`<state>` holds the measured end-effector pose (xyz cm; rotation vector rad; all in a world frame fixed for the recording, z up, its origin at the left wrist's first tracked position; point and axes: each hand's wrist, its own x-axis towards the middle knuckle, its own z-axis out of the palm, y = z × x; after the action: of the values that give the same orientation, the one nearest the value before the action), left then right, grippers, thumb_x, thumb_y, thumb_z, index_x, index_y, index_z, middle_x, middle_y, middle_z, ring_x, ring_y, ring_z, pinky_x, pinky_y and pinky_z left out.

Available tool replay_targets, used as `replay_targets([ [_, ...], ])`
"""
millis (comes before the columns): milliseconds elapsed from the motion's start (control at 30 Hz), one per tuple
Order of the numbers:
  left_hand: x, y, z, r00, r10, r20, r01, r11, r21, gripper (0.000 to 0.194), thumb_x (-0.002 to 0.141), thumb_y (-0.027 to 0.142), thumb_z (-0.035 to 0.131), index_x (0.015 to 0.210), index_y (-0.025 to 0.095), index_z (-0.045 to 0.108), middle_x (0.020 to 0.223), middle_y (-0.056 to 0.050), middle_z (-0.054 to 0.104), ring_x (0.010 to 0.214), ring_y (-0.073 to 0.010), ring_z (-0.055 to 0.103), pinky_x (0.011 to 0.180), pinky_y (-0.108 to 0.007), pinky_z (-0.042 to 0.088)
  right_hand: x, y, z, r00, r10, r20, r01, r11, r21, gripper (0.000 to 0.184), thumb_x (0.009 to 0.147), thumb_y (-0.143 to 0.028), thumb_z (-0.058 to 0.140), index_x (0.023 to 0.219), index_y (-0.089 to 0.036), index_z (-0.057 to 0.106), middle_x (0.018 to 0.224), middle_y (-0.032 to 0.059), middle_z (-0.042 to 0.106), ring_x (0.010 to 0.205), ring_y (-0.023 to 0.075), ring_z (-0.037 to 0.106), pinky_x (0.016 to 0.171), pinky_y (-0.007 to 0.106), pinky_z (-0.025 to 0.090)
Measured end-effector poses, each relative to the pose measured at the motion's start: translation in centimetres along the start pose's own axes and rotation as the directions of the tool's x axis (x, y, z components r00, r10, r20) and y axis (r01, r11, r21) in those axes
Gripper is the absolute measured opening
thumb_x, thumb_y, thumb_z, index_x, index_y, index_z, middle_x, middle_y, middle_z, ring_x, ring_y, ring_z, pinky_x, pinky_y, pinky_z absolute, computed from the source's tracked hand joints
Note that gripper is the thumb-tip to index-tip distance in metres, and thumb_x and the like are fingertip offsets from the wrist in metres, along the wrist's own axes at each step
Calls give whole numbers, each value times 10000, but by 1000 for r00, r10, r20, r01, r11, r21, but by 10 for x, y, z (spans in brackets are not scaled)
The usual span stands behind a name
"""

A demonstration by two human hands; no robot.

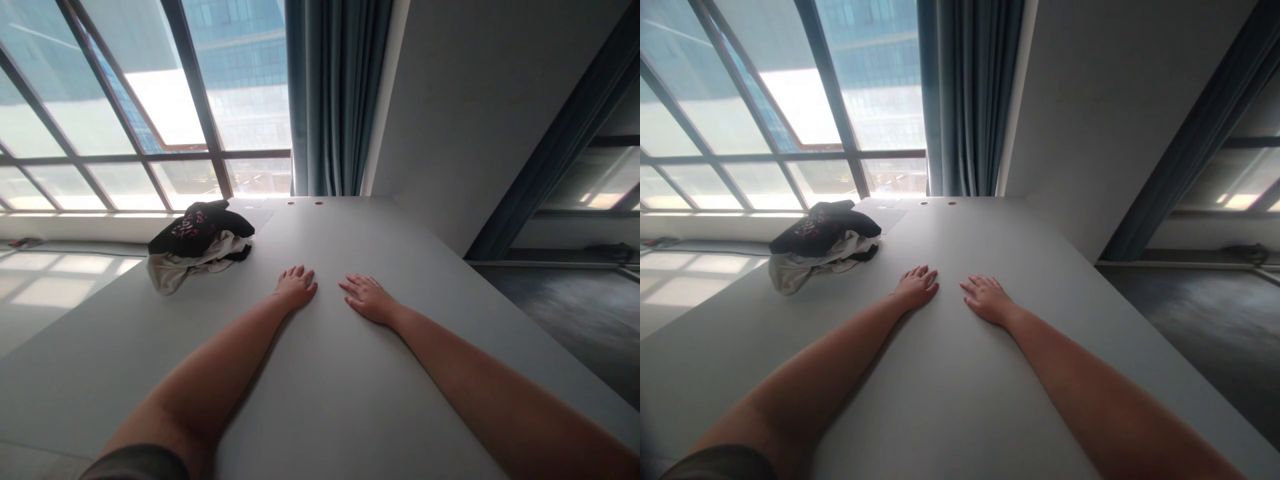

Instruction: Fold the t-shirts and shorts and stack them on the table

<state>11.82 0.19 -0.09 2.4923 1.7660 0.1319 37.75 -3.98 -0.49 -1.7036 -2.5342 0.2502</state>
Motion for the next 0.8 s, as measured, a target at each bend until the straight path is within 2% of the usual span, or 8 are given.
replay_targets([
  [800, 1, 0, 1, 1000, 7, -10, -7, 1000, 7, 614, 1027, 575, 347, 1567, 303, 454, 1688, -107, 366, 1557, -333, 312, 1260, -524, 244, -1, -1, -3, 1000, -3, -1, 3, 1000, 3, 609, 1029, -460, 406, 1607, -279, 466, 1712, 88, 311, 1579, 319, 285, 1283, 573, 181],
])
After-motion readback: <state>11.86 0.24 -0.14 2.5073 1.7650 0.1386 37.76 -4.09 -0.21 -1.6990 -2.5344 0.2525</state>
